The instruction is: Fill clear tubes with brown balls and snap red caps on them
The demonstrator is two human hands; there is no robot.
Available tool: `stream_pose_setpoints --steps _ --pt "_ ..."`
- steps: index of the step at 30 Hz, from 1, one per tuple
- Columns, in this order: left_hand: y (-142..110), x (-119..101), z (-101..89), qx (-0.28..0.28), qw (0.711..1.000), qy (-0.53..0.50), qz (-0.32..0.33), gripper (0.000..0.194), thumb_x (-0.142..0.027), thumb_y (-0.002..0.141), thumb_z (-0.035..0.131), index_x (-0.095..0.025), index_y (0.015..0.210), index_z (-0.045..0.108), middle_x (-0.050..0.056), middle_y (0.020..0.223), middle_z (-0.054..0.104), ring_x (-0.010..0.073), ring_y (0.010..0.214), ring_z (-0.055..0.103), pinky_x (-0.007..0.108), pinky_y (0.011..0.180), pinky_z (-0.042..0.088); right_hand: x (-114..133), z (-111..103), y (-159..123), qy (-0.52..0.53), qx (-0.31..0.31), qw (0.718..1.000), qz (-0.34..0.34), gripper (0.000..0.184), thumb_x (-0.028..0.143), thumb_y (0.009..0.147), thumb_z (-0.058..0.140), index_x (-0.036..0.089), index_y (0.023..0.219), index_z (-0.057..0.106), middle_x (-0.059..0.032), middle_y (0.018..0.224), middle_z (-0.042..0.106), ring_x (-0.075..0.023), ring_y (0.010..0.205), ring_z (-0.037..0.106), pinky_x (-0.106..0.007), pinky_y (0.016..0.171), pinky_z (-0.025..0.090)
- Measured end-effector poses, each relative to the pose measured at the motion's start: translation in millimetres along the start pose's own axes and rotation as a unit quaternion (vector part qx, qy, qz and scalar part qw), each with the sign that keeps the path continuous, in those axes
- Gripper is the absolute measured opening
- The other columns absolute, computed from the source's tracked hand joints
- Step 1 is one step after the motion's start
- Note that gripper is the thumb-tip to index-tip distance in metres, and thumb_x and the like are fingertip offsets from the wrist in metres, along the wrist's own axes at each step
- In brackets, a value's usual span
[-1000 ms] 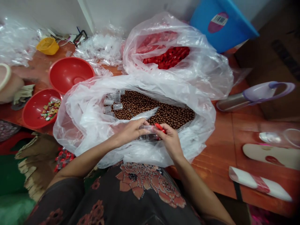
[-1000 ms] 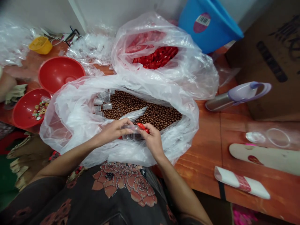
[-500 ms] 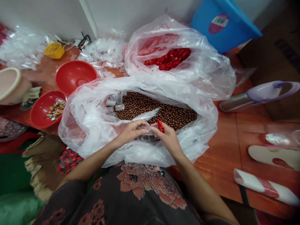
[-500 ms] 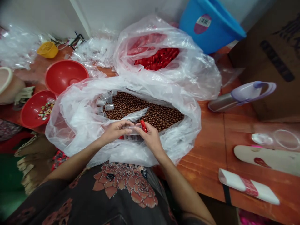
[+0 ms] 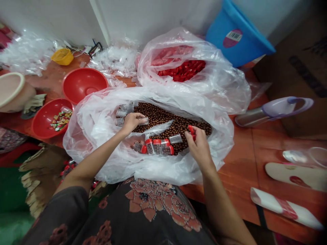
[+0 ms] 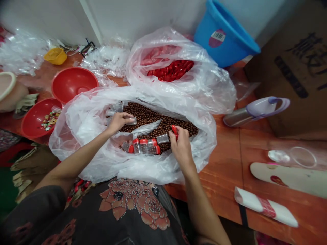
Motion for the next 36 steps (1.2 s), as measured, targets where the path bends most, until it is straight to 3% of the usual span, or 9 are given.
stream_pose_setpoints --steps 4,10,13,17,23,26,29,33,36 --pt "32.2 -2.3 21.5 0.015 0.998 0.063 -0.009 0.024 -0.037 0.071 0.079 -0.017 0.085 0.079 0.007 0.080 0.075 0.0210 0.073 0.065 0.031 0.069 0.046 0.7 -6.7 -17.1 0.130 0.033 0.990 0.046 0.037 0.050 0.093 0.051 0.021 0.107 0.067 -0.0060 0.096 0.061 -0.0221 0.093 0.060 -0.041 0.090 0.048" --pt "53.2 -13.7 59.1 0.076 0.992 -0.068 -0.078 0.020 -0.018 0.069 0.078 -0.010 0.087 0.075 0.000 0.062 0.065 0.0106 0.049 0.053 0.024 0.052 0.044 -2.0 -21.2 -27.5 0.203 0.020 0.976 0.078 0.034 0.049 0.091 0.057 0.028 0.113 0.073 -0.0042 0.110 0.062 -0.0203 0.109 0.057 -0.038 0.101 0.043" --pt "56.4 -17.3 71.6 0.091 0.986 -0.111 -0.082 0.026 -0.015 0.070 0.078 -0.007 0.095 0.073 0.002 0.073 0.069 0.0096 0.052 0.055 0.023 0.053 0.047 -8.0 -17.8 -25.7 0.228 0.019 0.970 0.087 0.033 0.048 0.092 0.058 0.031 0.116 0.072 -0.0036 0.113 0.064 -0.0205 0.112 0.057 -0.040 0.105 0.041" --pt "53.3 -16.6 78.4 0.101 0.976 -0.170 -0.090 0.039 -0.013 0.071 0.076 -0.005 0.109 0.070 0.010 0.103 0.072 0.0132 0.068 0.063 0.026 0.060 0.052 -9.1 -8.5 -20.5 0.255 0.017 0.962 0.097 0.034 0.048 0.093 0.057 0.032 0.119 0.070 -0.0037 0.116 0.066 -0.0206 0.114 0.058 -0.042 0.108 0.040" --pt "38.3 -13.8 69.6 0.127 0.938 -0.312 -0.085 0.047 -0.012 0.069 0.076 -0.010 0.115 0.068 0.007 0.101 0.072 0.0125 0.073 0.064 0.023 0.064 0.052 7.0 -7.1 -16.3 0.182 -0.019 0.981 0.068 0.034 0.047 0.090 0.059 0.029 0.114 0.073 -0.0047 0.108 0.062 -0.0206 0.106 0.057 -0.040 0.100 0.044" --pt "26.1 -19.2 55.6 0.123 0.920 -0.360 -0.090 0.069 -0.011 0.069 0.077 -0.016 0.135 0.056 0.002 0.091 0.069 0.0119 0.070 0.065 0.024 0.062 0.054 12.0 -4.2 -17.5 0.225 0.003 0.969 0.097 0.035 0.047 0.088 0.062 0.027 0.115 0.071 -0.0027 0.096 0.062 -0.0170 0.083 0.058 -0.033 0.076 0.051" --pt "8.6 -27.9 37.8 0.115 0.904 -0.399 -0.100 0.084 -0.008 0.067 0.078 -0.022 0.144 0.047 -0.002 0.086 0.067 0.0113 0.069 0.066 0.025 0.063 0.057 15.8 3.3 -19.7 0.303 0.029 0.942 0.142 0.041 0.047 0.084 0.067 0.027 0.119 0.066 0.0008 0.083 0.060 -0.0129 0.064 0.052 -0.026 0.054 0.047" --pt "-20.5 -36.1 19.6 0.127 0.862 -0.480 -0.103 0.057 -0.007 0.069 0.077 -0.019 0.124 0.064 0.003 0.096 0.071 0.0136 0.078 0.068 0.030 0.072 0.060 23.6 12.8 -21.9 0.360 0.038 0.919 0.153 0.049 0.043 0.078 0.074 0.028 0.123 0.060 0.0004 0.090 0.061 -0.0142 0.074 0.058 -0.025 0.057 0.052" --pt "-41.1 -36.2 14.5 0.103 0.842 -0.513 -0.133 0.031 -0.007 0.072 0.075 -0.013 0.102 0.072 0.006 0.100 0.072 0.0146 0.082 0.069 0.030 0.076 0.060 29.0 17.1 -22.4 0.371 0.036 0.913 0.164 0.056 0.042 0.076 0.076 0.028 0.127 0.056 -0.0010 0.095 0.064 -0.0160 0.080 0.061 -0.027 0.061 0.056"
Point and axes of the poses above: each hand's wrist, its own y-axis towards the middle knuckle, its own z-axis out of the palm, x = y × z, the point moved 1 cm from there along y, towards the middle knuckle
